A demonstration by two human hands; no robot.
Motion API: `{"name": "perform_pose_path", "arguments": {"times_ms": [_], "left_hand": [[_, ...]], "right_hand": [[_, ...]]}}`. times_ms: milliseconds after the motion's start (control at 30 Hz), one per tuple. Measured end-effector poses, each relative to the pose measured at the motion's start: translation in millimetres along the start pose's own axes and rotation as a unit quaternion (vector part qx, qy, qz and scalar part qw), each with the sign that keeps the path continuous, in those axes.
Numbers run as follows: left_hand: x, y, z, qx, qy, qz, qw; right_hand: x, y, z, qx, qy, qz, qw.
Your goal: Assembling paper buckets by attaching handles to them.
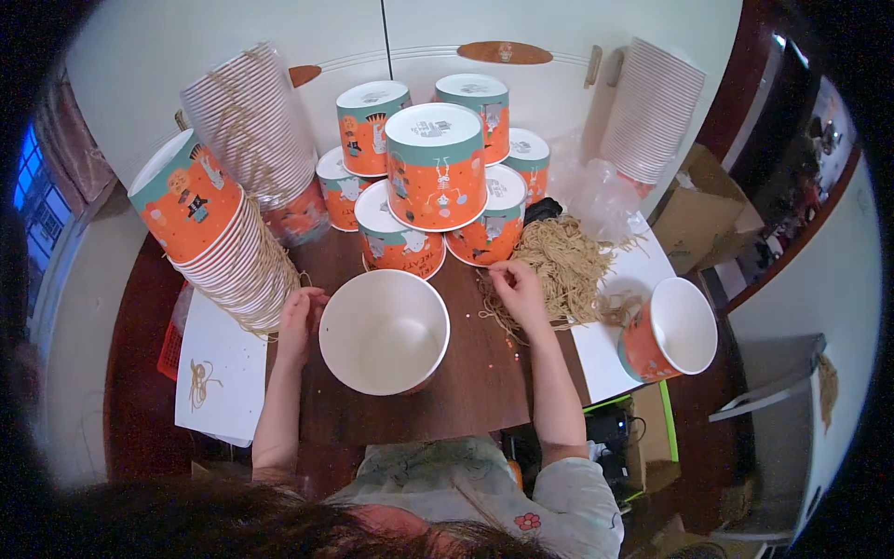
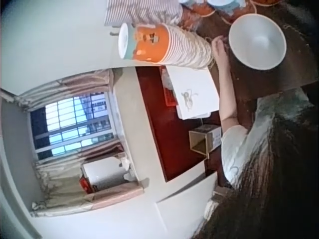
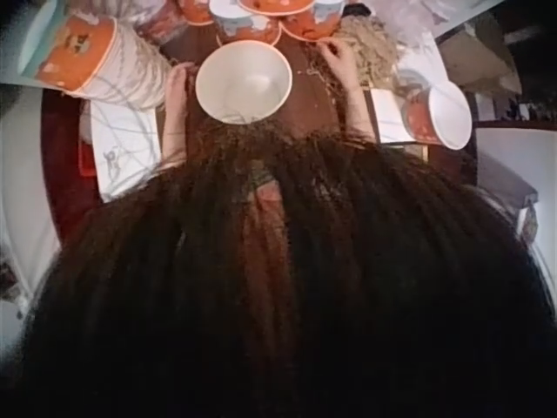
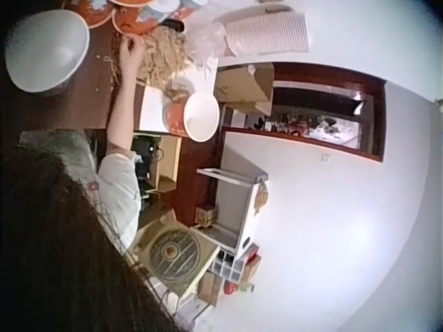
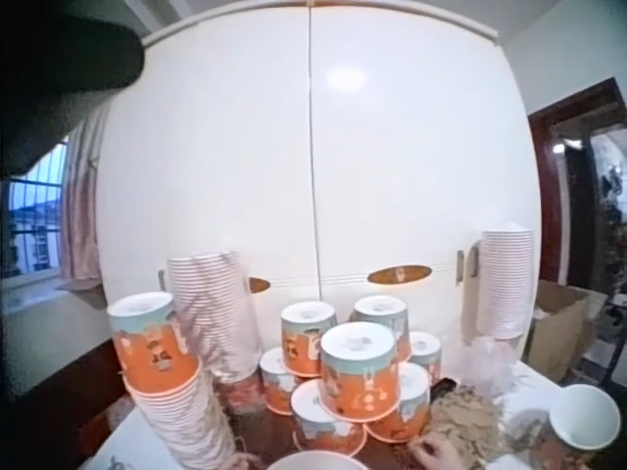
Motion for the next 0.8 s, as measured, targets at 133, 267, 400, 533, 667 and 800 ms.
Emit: {"name": "perform_pose_path", "arguments": {"times_ms": [133,267,400,533,667,800], "left_hand": [[-1.1,-17.0,-5.0,0.037,0.04,-0.03,0.998],[-13.1,-15.3,-11.9,0.047,0.018,-0.048,0.998],[-2.3,-26.4,-13.8,0.024,-0.027,-0.028,0.999],[-9.9,-8.9,-17.4,-0.025,-0.099,-0.046,0.994],[-16.9,1.8,-23.3,-0.05,-0.133,-0.046,0.989],[-14.4,-7.2,-22.4,-0.042,-0.14,-0.072,0.987]], "right_hand": [[-11.0,-28.7,-7.2,0.18,0.062,-0.272,0.943],[-24.6,-26.0,-9.8,0.212,0.069,-0.434,0.873],[-28.2,-31.8,-8.1,0.243,0.087,-0.402,0.878],[-17.2,-59.7,0.2,0.246,0.129,-0.331,0.902],[2.8,-102.3,27.8,0.304,0.164,-0.27,0.899],[26.9,-153.1,63.5,0.246,0.208,-0.144,0.936]]}}
Point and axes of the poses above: each hand's wrist, its own z-axis towards the middle knuckle, its own x-axis out of the back of the hand, y = z × x, the point moved 5 cm from there along z, towards the middle knuckle, and after that the axes turned 7 degrees about y, right-handed, at the moved point
